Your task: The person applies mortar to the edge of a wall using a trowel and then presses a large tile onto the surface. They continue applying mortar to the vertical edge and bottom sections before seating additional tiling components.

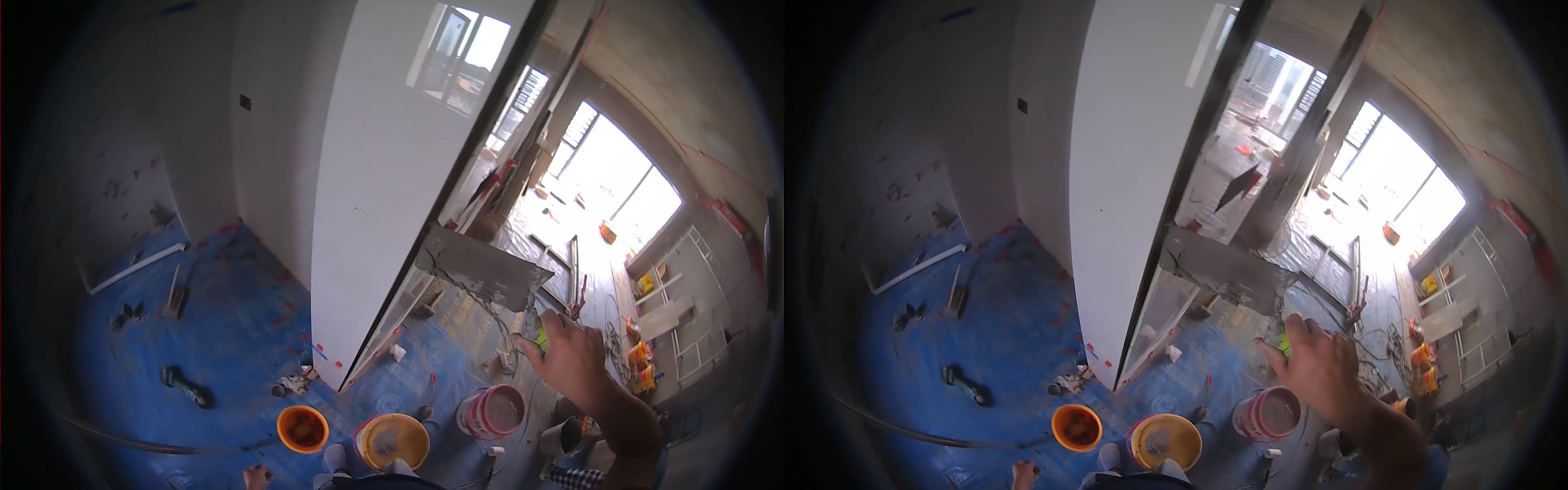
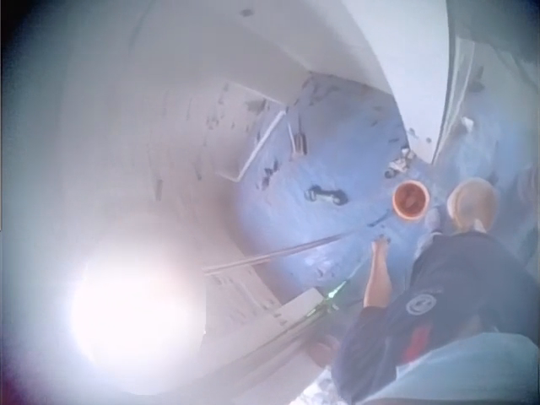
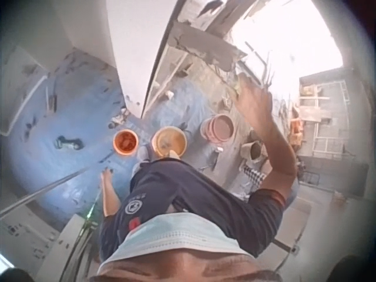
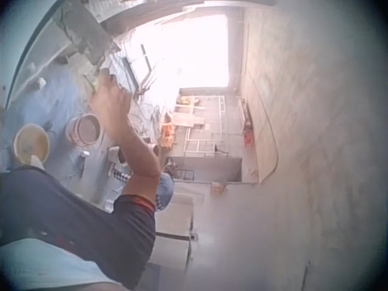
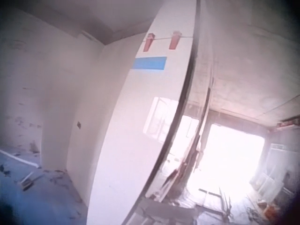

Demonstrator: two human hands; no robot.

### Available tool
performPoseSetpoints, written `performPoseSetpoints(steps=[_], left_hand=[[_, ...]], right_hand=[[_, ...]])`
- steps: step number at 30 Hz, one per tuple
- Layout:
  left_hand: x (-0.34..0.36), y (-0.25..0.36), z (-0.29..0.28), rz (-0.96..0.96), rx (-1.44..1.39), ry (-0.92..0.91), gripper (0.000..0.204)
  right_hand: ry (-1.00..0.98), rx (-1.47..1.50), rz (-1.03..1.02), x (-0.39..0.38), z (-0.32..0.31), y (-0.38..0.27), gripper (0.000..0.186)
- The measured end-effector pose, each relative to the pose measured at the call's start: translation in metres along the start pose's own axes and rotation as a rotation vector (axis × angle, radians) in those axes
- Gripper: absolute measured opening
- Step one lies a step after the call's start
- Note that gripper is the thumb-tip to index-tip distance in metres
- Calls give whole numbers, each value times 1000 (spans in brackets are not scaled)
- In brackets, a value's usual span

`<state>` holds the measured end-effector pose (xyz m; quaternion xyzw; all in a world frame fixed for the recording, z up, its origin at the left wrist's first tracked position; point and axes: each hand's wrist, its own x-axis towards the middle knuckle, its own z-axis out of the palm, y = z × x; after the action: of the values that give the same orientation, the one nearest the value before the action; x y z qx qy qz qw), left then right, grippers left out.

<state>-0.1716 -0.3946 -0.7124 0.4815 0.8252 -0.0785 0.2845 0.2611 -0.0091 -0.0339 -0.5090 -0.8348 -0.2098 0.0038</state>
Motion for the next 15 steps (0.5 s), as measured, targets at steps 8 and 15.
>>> performPoseSetpoints(steps=[8, 15], left_hand=[[-12, 24, 38, -274, -722, -159, 32], [-61, -20, 36, 128, -101, 18, 31]], right_hand=[[102, 88, -60, -30, 17, 40, 43], [313, 302, -397, 24, 150, 59, 51]])
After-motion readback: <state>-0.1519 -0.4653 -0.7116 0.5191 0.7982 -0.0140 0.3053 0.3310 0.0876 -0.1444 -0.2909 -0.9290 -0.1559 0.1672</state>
